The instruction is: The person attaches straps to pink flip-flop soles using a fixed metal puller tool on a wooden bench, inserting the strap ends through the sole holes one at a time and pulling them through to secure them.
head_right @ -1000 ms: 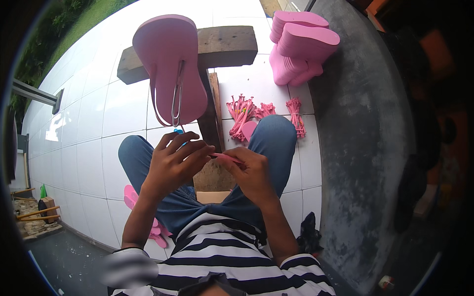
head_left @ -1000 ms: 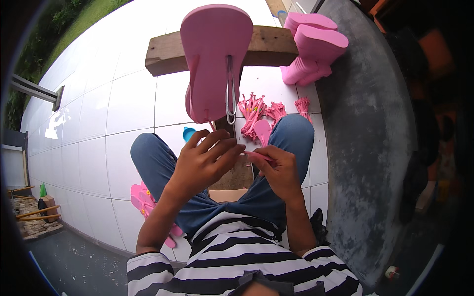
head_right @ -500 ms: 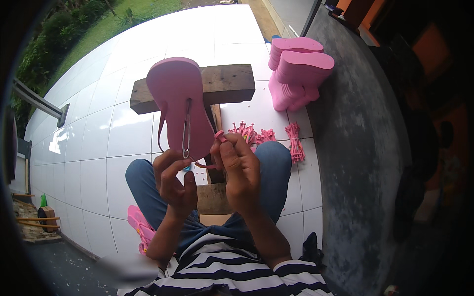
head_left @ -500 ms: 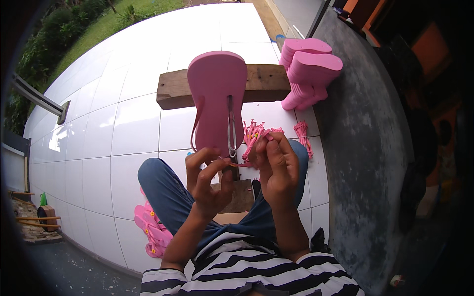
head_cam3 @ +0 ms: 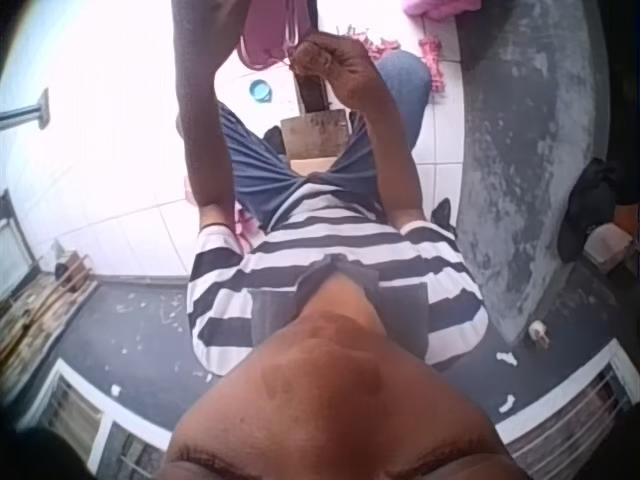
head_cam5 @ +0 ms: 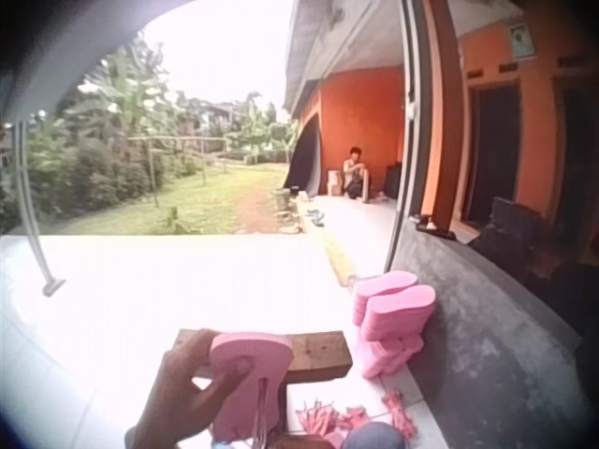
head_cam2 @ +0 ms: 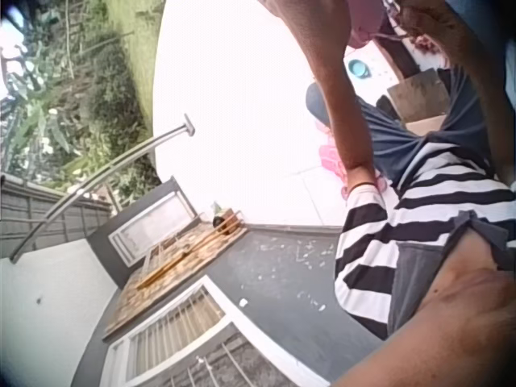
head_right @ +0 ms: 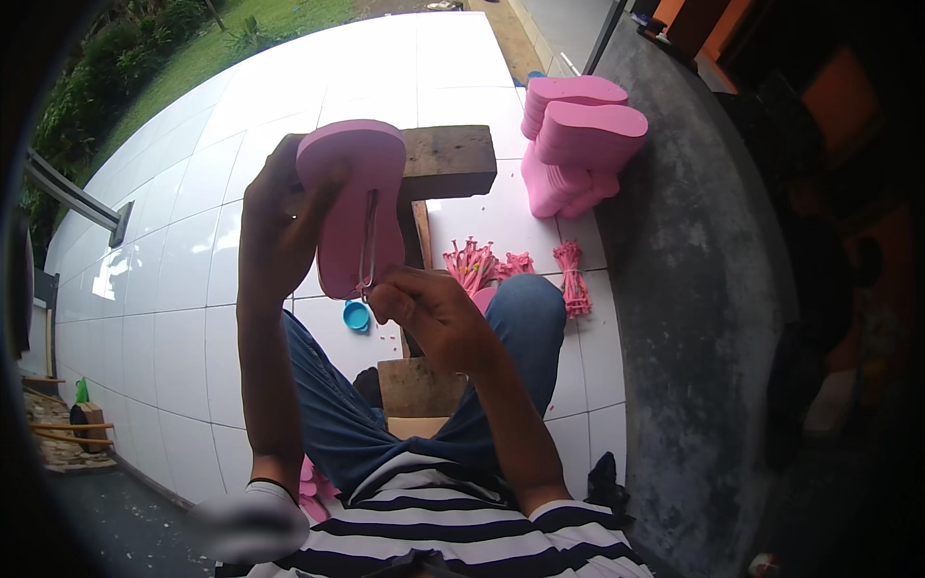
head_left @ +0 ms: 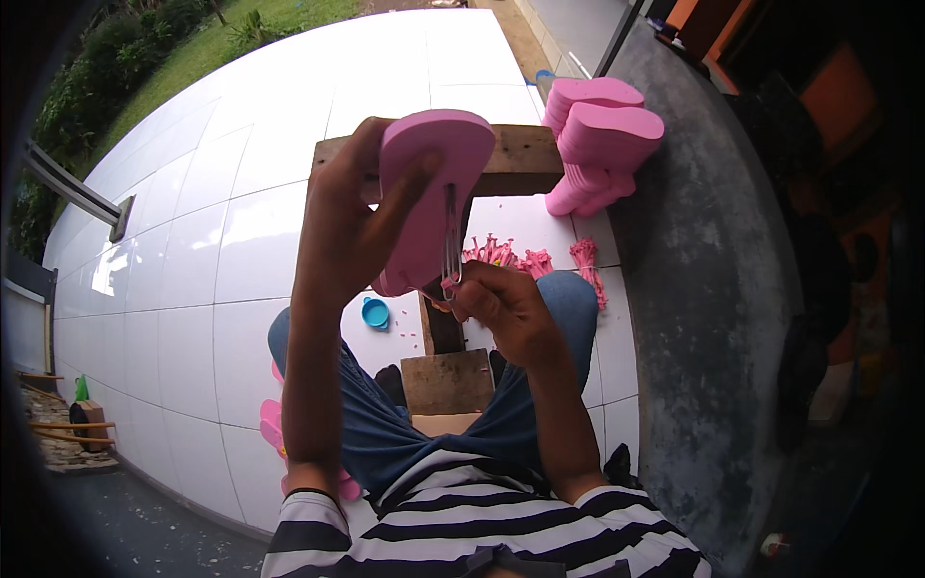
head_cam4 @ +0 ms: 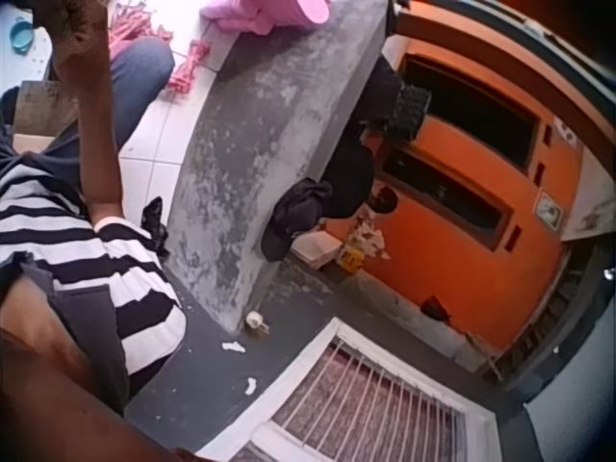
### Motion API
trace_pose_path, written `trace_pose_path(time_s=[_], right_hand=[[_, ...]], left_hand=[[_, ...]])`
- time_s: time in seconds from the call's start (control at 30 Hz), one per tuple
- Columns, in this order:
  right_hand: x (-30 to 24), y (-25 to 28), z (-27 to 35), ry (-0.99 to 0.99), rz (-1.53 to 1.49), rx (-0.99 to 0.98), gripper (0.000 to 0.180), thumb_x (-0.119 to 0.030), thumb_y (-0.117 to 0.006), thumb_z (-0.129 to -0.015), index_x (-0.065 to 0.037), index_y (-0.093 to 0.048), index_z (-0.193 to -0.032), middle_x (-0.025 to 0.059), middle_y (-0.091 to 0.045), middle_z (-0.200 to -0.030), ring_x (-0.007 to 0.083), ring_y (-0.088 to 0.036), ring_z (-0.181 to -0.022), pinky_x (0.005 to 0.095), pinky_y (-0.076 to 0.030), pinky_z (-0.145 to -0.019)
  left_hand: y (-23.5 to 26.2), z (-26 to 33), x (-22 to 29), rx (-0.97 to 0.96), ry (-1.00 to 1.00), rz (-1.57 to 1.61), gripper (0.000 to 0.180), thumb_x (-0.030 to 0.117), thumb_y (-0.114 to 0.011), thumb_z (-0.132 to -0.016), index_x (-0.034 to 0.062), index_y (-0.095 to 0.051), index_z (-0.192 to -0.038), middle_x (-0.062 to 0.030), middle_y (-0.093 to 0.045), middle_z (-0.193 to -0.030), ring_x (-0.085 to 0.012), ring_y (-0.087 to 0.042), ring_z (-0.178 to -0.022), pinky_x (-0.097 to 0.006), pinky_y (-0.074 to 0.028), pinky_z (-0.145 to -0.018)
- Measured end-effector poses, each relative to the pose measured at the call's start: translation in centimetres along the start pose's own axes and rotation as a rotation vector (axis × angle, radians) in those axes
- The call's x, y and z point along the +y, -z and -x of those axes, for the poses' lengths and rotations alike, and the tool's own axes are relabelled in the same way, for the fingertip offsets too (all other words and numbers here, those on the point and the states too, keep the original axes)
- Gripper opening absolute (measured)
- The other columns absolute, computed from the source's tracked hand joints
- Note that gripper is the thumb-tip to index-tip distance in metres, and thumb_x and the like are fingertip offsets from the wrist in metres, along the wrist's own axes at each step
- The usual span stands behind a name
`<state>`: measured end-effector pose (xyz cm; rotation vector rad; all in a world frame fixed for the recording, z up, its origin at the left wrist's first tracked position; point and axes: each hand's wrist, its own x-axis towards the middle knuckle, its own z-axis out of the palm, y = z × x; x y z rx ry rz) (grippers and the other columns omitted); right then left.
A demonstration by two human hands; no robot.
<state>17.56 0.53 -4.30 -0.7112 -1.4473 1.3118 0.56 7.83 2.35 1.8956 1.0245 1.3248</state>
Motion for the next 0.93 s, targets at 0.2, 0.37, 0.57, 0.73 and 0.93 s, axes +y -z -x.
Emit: trace_pose_path(time_s=[0.2,0.37,0.57,0.73,0.93], right_hand=[[4.0,1.2,-2.1,-0.01,-0.72,-0.241,0.025,-0.027,-0.048,-0.103,-0.003,-0.058,-0.102,-0.0028,-0.042,-0.071,0.0077,-0.036,-0.062,0.0269,-0.033,-0.061],[1.2,-1.3,-0.2,0.017,-0.257,0.098,0.031,-0.032,-0.053,-0.101,-0.002,-0.06,-0.102,0.0015,-0.053,-0.078,0.0133,-0.052,-0.072,0.0292,-0.041,-0.063],[-0.1,-1.7,-2.0,0.268,0.115,0.389,0.042,-0.035,-0.045,-0.104,-0.004,-0.042,-0.133,0.0093,-0.052,-0.122,0.0142,-0.051,-0.113,0.0285,-0.043,-0.093],[-0.9,-3.7,-1.3,0.094,-0.024,0.346,0.035,-0.029,-0.041,-0.106,-0.005,-0.048,-0.13,0.0067,-0.058,-0.113,0.009,-0.055,-0.102,0.0257,-0.046,-0.085],[-1.0,-5.6,0.3,0.145,-0.085,0.447,0.035,-0.03,-0.048,-0.104,-0.007,-0.05,-0.13,0.0045,-0.059,-0.11,0.0064,-0.054,-0.099,0.0219,-0.044,-0.084]], left_hand=[[-0.5,1.6,-1.3,0.069,-0.117,0.1,0.023,0.019,-0.068,-0.092,-0.0003,-0.062,-0.102,-0.0089,-0.068,-0.087,-0.0132,-0.066,-0.082,-0.029,-0.052,-0.074],[-1.4,4.9,-2.0,0.129,-0.074,0.448,0.024,0.018,-0.064,-0.095,-0.0011,-0.059,-0.109,-0.0048,-0.063,-0.096,-0.0076,-0.057,-0.084,-0.022,-0.046,-0.072],[-2.8,5.2,-0.7,0.179,-0.028,0.462,0.024,0.011,-0.065,-0.093,0.0,-0.054,-0.112,-0.0037,-0.06,-0.096,-0.0067,-0.056,-0.086,-0.022,-0.046,-0.074],[-3.4,6.4,0.1,0.267,0.025,0.466,0.022,0.009,-0.066,-0.092,0.0018,-0.053,-0.108,-0.0031,-0.06,-0.094,-0.0065,-0.056,-0.086,-0.022,-0.047,-0.074],[-4.8,9.2,1.8,0.402,0.086,0.438,0.025,0.012,-0.068,-0.092,0.0033,-0.052,-0.109,-0.0034,-0.06,-0.094,-0.0069,-0.056,-0.087,-0.022,-0.047,-0.074]])
